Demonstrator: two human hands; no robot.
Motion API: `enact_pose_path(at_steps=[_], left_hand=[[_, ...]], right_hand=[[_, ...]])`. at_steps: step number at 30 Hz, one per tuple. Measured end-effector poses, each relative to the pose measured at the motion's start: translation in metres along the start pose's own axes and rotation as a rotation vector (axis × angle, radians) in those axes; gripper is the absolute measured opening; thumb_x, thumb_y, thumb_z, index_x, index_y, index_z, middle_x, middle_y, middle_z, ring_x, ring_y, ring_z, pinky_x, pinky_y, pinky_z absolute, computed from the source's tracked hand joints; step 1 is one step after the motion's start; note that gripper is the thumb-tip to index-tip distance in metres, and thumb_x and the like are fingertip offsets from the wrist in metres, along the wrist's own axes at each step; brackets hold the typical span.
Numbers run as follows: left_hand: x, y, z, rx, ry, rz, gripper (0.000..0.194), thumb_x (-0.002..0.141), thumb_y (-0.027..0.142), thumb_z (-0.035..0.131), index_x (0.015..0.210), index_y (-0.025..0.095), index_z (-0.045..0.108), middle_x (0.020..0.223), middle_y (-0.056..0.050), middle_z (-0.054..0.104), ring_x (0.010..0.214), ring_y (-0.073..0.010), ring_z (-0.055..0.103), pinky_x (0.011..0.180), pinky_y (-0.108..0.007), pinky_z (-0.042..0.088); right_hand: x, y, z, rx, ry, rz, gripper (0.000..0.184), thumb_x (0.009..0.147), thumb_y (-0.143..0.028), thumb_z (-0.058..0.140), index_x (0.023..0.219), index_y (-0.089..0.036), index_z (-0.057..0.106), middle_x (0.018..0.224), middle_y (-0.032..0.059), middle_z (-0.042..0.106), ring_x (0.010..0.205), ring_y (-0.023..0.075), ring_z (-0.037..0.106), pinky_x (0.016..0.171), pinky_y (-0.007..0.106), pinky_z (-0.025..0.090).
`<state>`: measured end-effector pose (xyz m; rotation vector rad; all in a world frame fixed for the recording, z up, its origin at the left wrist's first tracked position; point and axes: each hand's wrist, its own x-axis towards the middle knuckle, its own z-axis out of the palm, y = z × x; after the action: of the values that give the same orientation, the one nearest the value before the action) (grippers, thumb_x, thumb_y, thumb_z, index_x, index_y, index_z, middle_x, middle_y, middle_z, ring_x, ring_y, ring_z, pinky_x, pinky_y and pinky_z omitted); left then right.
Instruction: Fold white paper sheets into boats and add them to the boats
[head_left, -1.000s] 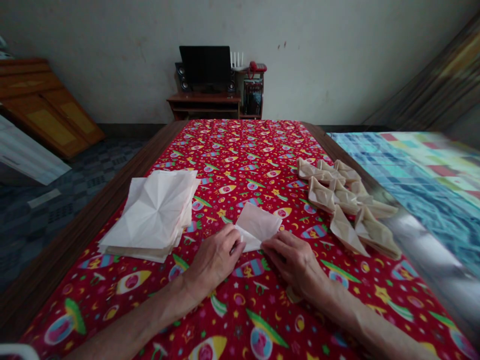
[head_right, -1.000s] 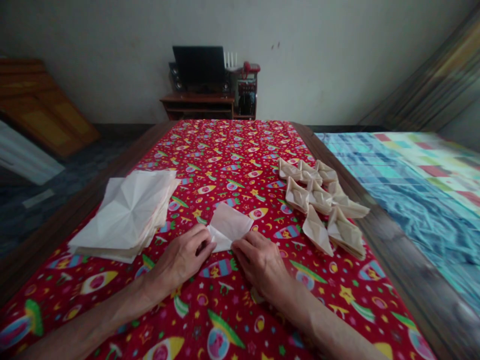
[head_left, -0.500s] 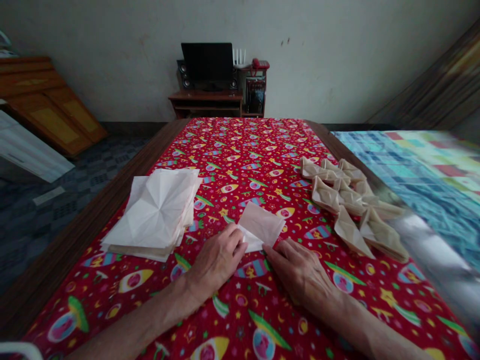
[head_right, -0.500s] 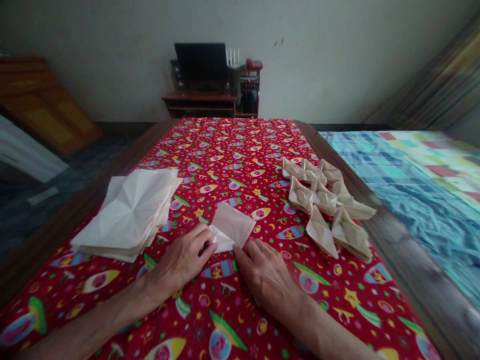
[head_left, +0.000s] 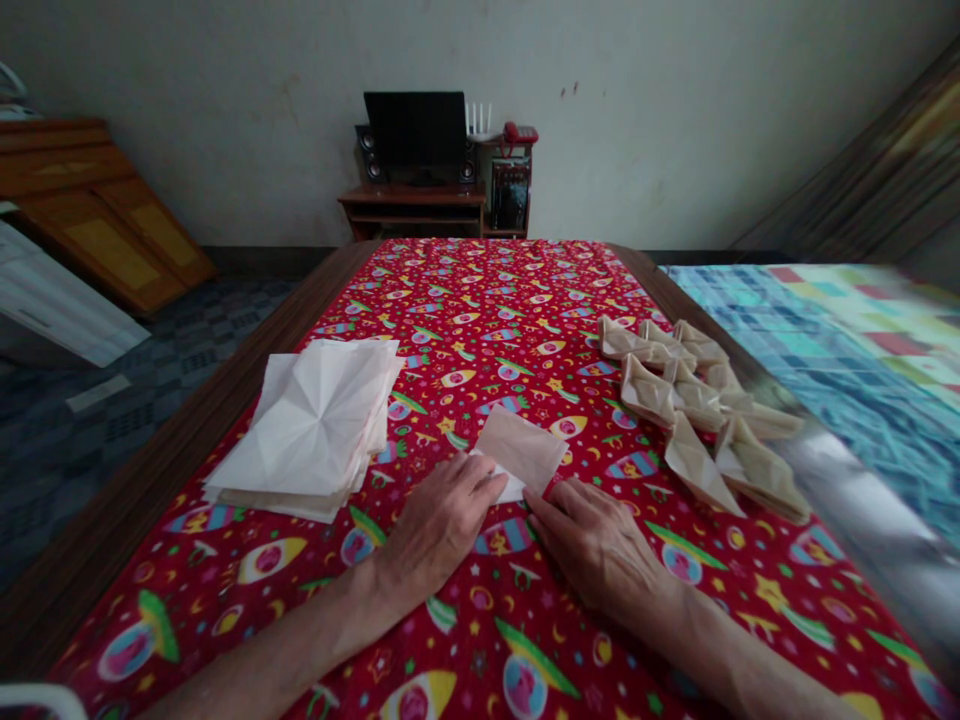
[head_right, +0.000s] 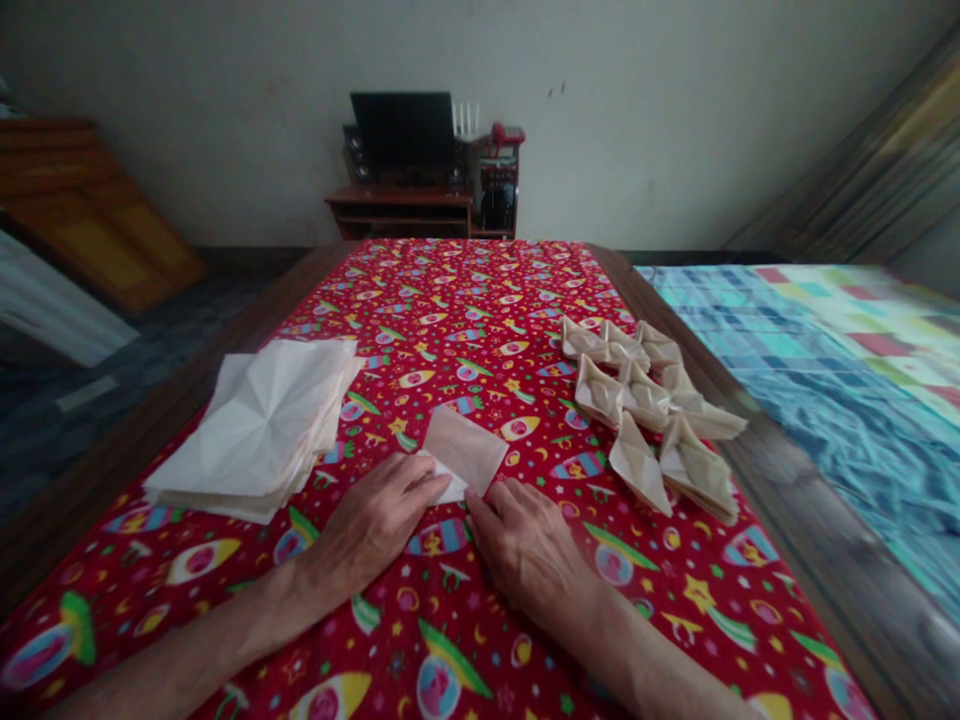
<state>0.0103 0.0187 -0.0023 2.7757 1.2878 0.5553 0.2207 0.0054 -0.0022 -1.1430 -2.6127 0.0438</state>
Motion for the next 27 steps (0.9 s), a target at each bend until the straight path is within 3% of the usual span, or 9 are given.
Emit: enact_pose_path(at_steps=[4, 7, 10, 15, 27], left_hand=[[-0.005, 0.008, -0.001, 0.038, -0.029, 0.067, 0.028, 0.093, 0.017, 0.041, 0.118, 0.016, 0.053, 0.112, -0.007, 0.062, 0.107, -0.0226, 0.054, 0.092, -0.040, 0.045], [-0.011, 0.012, 0.001, 0.009, -0.069, 0.096, 0.039, 0.095, 0.022, 0.039, 0.134, 0.015, 0.040, 0.136, -0.007, 0.050, 0.130, -0.0219, 0.038, 0.108, -0.043, 0.032], [-0.016, 0.013, 0.001, 0.019, -0.156, 0.105, 0.048, 0.096, 0.028, 0.038, 0.141, 0.016, 0.030, 0.147, -0.007, 0.036, 0.138, -0.0219, 0.026, 0.113, -0.046, 0.024], [-0.015, 0.010, -0.005, 0.033, -0.207, 0.102, 0.049, 0.097, 0.033, 0.035, 0.143, 0.020, 0.027, 0.150, -0.005, 0.030, 0.140, -0.0207, 0.023, 0.113, -0.047, 0.021], [-0.034, -0.006, -0.017, 0.104, -0.154, 0.079, 0.044, 0.095, 0.024, 0.039, 0.139, 0.020, 0.036, 0.144, -0.004, 0.042, 0.135, -0.0194, 0.033, 0.113, -0.045, 0.023]], right_hand=[[0.001, -0.001, 0.000, -0.001, 0.009, 0.001, 0.014, 0.090, -0.015, 0.046, 0.093, -0.017, 0.060, 0.074, 0.0034, 0.054, 0.064, 0.0161, 0.044, 0.058, 0.028, 0.031], [0.001, -0.001, 0.000, 0.012, 0.007, 0.003, 0.014, 0.090, -0.015, 0.046, 0.086, -0.017, 0.059, 0.073, 0.0031, 0.053, 0.062, 0.0158, 0.043, 0.057, 0.028, 0.031], [0.002, -0.001, 0.000, 0.017, 0.032, -0.007, 0.013, 0.090, -0.015, 0.046, 0.086, -0.017, 0.058, 0.072, 0.0029, 0.053, 0.062, 0.0159, 0.043, 0.056, 0.028, 0.030], [0.002, -0.001, 0.000, 0.014, 0.050, -0.021, 0.014, 0.091, -0.015, 0.045, 0.087, -0.017, 0.059, 0.072, 0.0028, 0.054, 0.063, 0.0158, 0.044, 0.059, 0.028, 0.032], [-0.008, 0.003, -0.001, -0.049, 0.077, -0.011, 0.023, 0.093, -0.017, 0.039, 0.101, -0.015, 0.060, 0.071, 0.0032, 0.053, 0.062, 0.0159, 0.044, 0.056, 0.029, 0.031]])
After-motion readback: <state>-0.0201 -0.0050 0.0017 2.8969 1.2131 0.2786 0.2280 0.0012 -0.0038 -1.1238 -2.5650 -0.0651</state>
